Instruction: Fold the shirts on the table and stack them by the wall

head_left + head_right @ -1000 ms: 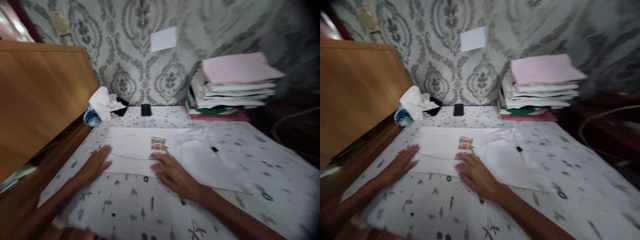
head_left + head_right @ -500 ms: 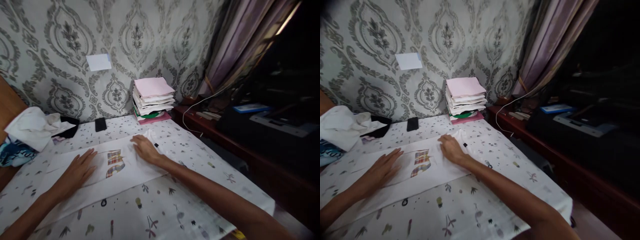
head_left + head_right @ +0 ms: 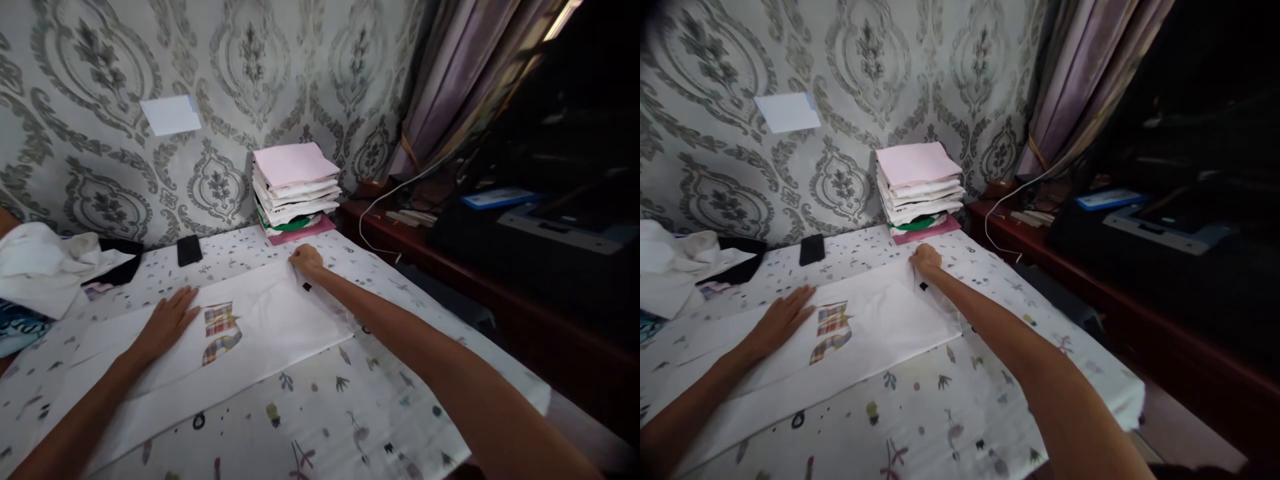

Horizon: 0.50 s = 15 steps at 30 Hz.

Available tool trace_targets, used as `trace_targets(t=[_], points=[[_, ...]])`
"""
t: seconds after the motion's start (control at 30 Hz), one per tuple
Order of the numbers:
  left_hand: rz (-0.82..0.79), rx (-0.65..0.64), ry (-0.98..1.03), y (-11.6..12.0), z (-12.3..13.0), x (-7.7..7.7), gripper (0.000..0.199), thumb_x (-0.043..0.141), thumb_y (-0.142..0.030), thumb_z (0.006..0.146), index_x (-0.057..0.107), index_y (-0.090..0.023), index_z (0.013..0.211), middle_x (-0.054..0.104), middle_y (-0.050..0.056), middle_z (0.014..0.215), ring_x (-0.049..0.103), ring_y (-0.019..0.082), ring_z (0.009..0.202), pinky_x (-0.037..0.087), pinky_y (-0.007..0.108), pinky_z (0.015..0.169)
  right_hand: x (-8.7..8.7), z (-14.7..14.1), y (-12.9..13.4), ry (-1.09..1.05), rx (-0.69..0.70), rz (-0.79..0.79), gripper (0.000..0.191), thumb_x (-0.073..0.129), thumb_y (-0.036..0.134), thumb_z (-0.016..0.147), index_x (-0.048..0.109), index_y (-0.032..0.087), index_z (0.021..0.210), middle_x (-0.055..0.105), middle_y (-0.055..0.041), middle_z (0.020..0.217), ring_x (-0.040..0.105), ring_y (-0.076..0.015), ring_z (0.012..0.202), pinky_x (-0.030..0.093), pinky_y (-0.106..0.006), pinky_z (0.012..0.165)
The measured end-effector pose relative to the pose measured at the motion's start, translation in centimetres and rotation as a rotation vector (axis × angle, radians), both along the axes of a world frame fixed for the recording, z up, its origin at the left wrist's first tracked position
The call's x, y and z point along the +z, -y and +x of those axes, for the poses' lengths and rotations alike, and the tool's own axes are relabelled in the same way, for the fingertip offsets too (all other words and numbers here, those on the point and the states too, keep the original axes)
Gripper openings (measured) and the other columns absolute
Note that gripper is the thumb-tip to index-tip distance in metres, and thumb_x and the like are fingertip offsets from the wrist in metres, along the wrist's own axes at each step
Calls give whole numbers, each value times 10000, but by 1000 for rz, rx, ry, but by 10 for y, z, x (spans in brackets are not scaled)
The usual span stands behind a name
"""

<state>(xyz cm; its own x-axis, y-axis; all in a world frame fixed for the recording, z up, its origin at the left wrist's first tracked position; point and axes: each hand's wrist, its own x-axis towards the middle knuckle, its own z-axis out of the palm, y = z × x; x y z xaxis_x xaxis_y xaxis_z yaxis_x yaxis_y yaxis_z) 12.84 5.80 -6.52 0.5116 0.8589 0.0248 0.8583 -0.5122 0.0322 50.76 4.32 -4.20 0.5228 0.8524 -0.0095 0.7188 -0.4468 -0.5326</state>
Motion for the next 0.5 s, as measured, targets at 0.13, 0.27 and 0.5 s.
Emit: trace_targets(t=[0.13,0.27,0.5], points=[[37,-3,10,-2,-4,-4,654,177,-484,971,384,-165,1503,349,108,1583,271,285,1482,303,546,1144,-10,2,-2,5,5,34,148,603,213,819,719,209,910,727,-62,1021,664,-204,953,488,-280,778],[7,1,20,-2,-3,-2,688,177,-520,952,394,-164,1500,358,101,1580,256,293,1487,295,543,1151,-11,7,0,9,38,52,140,608,221,821,713,205,913,725,-56,1027,653,-210,958,496,-289,783],[-35,75,11,-2,-26,5,748,148,-590,931,351,-180,1523,340,106,1586,263,320,1481,278,610,1140,0,3,35,92,246,204,345,470,241,936,611,168,1242,639,-99,1286,558,-215,1197,428,-337,1001]])
